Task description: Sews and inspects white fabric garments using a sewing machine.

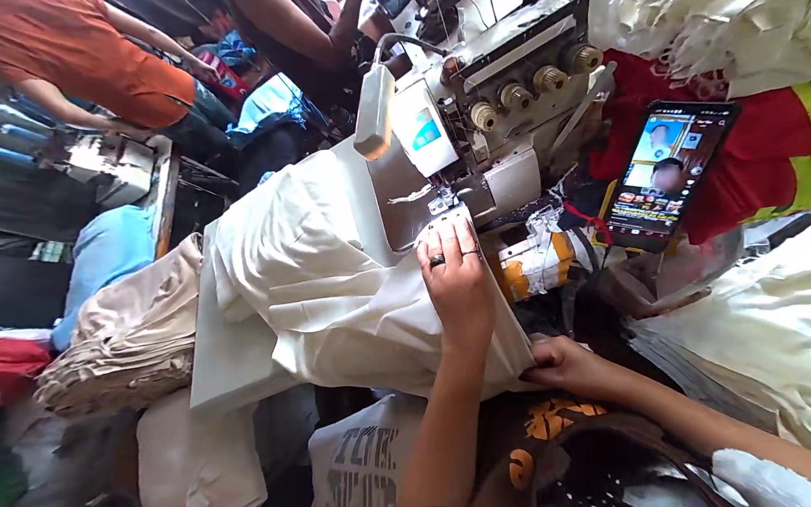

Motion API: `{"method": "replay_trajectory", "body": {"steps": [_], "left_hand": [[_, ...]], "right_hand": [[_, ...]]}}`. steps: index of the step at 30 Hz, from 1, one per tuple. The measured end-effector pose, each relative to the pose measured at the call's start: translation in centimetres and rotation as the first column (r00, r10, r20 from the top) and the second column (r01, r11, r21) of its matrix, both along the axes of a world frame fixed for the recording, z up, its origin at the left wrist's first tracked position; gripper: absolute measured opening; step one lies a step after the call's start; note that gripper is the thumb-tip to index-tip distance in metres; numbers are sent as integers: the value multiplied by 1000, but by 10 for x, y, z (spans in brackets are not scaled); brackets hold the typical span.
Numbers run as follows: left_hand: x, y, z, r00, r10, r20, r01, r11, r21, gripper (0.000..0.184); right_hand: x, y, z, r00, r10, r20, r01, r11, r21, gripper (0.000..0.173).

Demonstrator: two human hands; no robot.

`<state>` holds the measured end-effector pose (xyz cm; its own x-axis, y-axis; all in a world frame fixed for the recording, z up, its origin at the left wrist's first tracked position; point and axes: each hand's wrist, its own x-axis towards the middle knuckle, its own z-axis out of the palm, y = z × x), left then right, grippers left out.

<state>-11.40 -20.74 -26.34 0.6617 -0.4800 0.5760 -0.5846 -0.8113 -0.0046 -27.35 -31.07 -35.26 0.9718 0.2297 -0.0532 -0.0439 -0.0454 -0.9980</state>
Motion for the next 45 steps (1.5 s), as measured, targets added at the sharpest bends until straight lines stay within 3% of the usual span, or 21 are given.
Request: {"method": "replay_trajectory", "body": {"steps": [8, 13, 15, 18, 21, 26, 28, 30, 33, 35, 39, 43, 45], "left_hand": [[36, 2, 11, 988, -88, -130, 70, 987, -143, 31], [82, 14, 37, 899, -176, -400, 111, 977, -181, 29], [111, 9, 40, 885, -145, -442, 67, 980, -188, 28], [143, -1, 49, 849, -12, -529, -33, 997, -76, 41], [174, -12, 46, 887, 65, -456, -62, 998, 20, 44], [201, -11, 46, 934, 8, -358, -56, 990, -126, 40], [192, 0, 52, 951, -55, -304, -47, 946, -321, 43], [169, 24, 50, 969, -174, -174, 72, 877, -476, 36], [103, 80, 18, 972, -236, -14, 198, 843, -501, 28], [50, 119, -16, 987, -146, -72, 94, 870, -483, 27], [-29, 174, -69, 969, -4, -246, -145, 797, -586, 24], [-73, 194, -85, 948, 113, -296, -269, 781, -564, 22], [-84, 189, -86, 954, 94, -285, -252, 768, -588, 21]], "right_hand": [[22, -1, 4, 989, -105, 101, 99, 993, 69, 15], [35, -3, 11, 990, -121, 77, 110, 985, 132, 14], [37, -3, 14, 993, -111, 42, 102, 979, 174, 12], [45, -3, 21, 995, -97, -14, 97, 959, 268, 9], [60, -5, 30, 992, -124, -6, 119, 944, 307, 8], [84, -13, 50, 982, -140, -124, 175, 922, 346, 5], [87, -14, 54, 976, -137, -170, 186, 932, 312, 5], [81, -14, 57, 969, -122, -213, 179, 944, 276, 4], [58, -11, 56, 954, -58, -293, 145, 948, 285, 4], [45, -10, 51, 937, -10, -348, 130, 937, 325, 6], [30, -6, 35, 927, -21, -373, 170, 914, 369, 10], [26, -5, 34, 934, -64, -351, 196, 914, 356, 8], [24, -4, 35, 938, -68, -339, 201, 905, 375, 8]]}}
